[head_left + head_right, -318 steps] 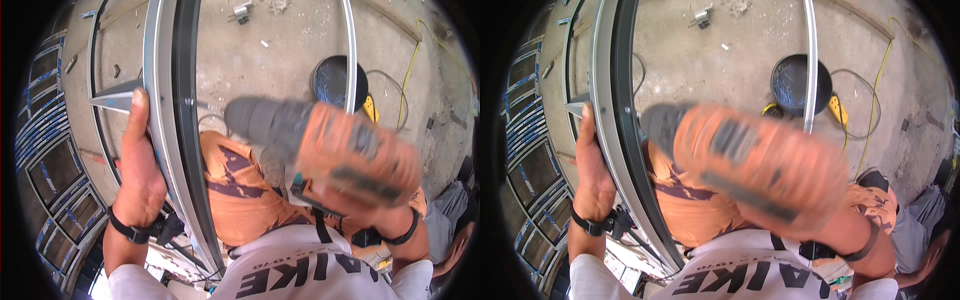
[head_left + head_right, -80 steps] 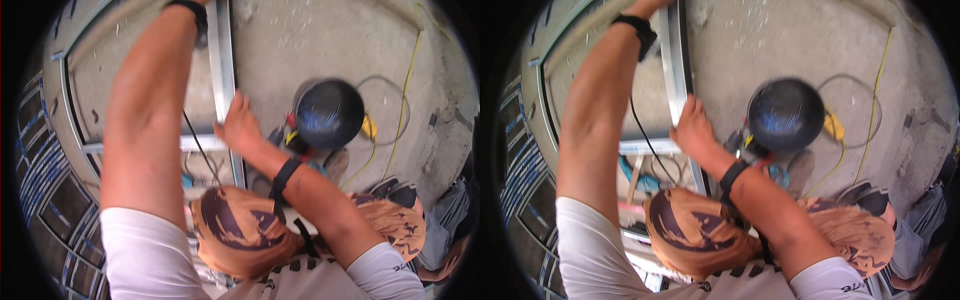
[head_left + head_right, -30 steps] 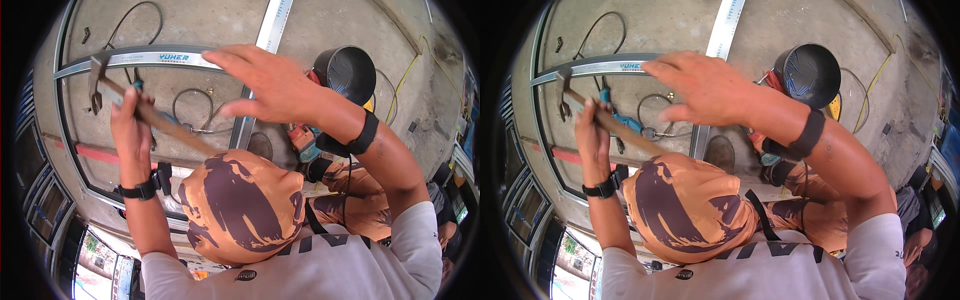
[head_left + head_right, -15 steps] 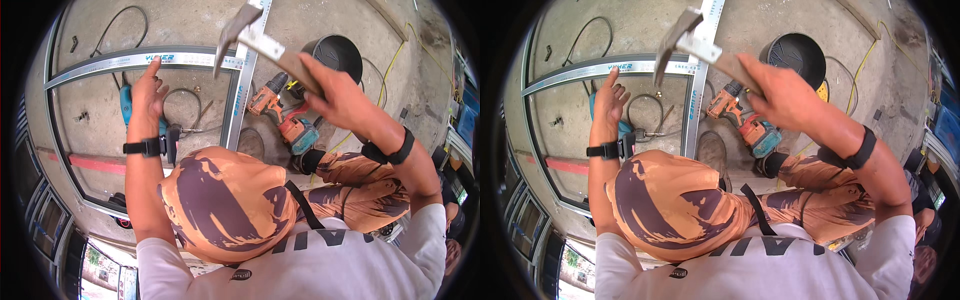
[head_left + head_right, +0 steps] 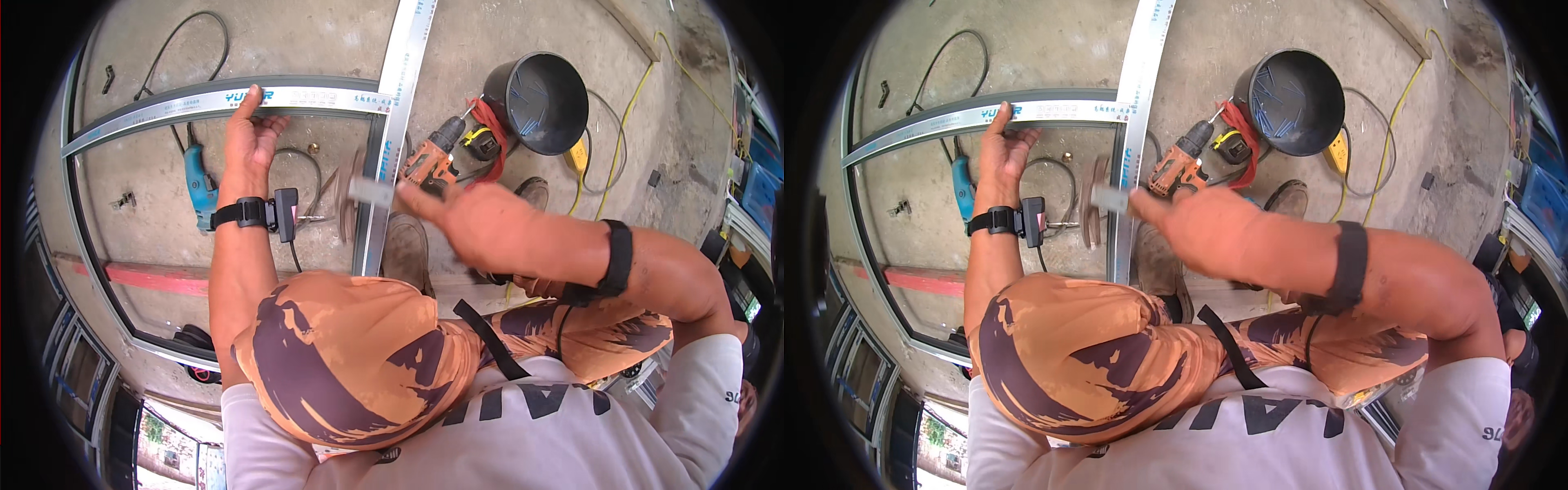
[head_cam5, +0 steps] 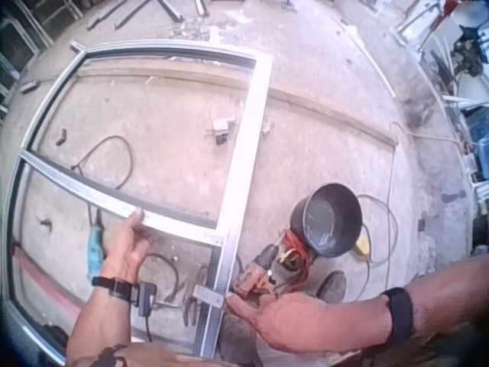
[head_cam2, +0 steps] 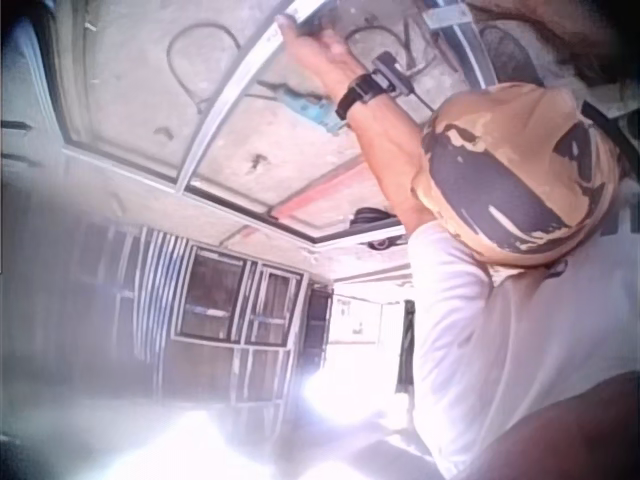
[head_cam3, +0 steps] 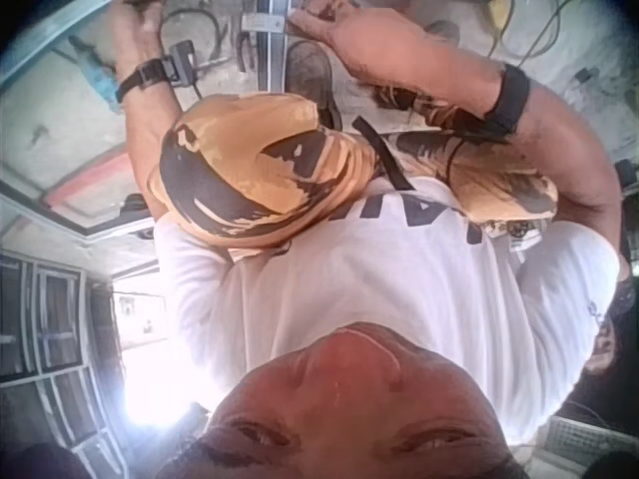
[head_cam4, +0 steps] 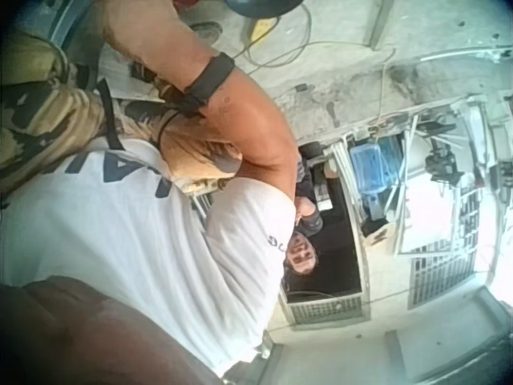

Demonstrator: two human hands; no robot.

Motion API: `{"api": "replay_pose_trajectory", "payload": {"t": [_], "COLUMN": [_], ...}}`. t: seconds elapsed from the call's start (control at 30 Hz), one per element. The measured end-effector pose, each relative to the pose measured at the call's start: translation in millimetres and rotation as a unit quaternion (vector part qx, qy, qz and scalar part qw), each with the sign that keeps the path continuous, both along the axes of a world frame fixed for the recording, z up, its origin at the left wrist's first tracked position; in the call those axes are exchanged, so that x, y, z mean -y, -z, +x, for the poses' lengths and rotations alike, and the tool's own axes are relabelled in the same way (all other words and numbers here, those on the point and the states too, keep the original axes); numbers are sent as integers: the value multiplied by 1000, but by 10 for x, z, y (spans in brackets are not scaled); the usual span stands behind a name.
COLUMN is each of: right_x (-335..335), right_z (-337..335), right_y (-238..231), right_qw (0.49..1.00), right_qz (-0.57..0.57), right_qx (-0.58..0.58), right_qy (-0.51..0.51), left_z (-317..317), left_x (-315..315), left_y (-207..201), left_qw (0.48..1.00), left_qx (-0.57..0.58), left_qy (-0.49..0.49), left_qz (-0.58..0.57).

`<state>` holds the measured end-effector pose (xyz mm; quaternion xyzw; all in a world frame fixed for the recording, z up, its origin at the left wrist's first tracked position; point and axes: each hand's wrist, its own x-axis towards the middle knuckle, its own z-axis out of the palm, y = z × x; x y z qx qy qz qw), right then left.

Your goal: Assembling a metal window frame using a power drill and screws.

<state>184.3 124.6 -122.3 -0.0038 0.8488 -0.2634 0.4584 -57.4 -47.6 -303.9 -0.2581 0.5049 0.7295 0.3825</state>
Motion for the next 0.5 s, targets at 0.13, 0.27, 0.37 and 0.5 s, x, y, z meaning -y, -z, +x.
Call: {"api": "replay_pose_trajectory", "payload": {"t": [0.13, 0.27, 0.37, 0.5], "right_x": [24, 130, -11, 41], "right_z": [82, 46, 28, 53], "right_y": [7, -25, -18, -46], "right_qw": [996, 1000, 998, 999], "right_qz": [70, 21, 34, 22], "right_qx": [-20, 0, 10, -20], "right_qy": [44, -12, 50, 37], "left_z": [-20, -68, -49, -66], "left_x": [-58, 14, -23, 13], "left_y": [-100, 14, -48, -37], "left_qw": [999, 997, 997, 995], "left_qx": [-24, -17, -23, -23], "left_qy": [24, 36, 43, 40], "left_qz": [-36, -61, -67, -91]}}
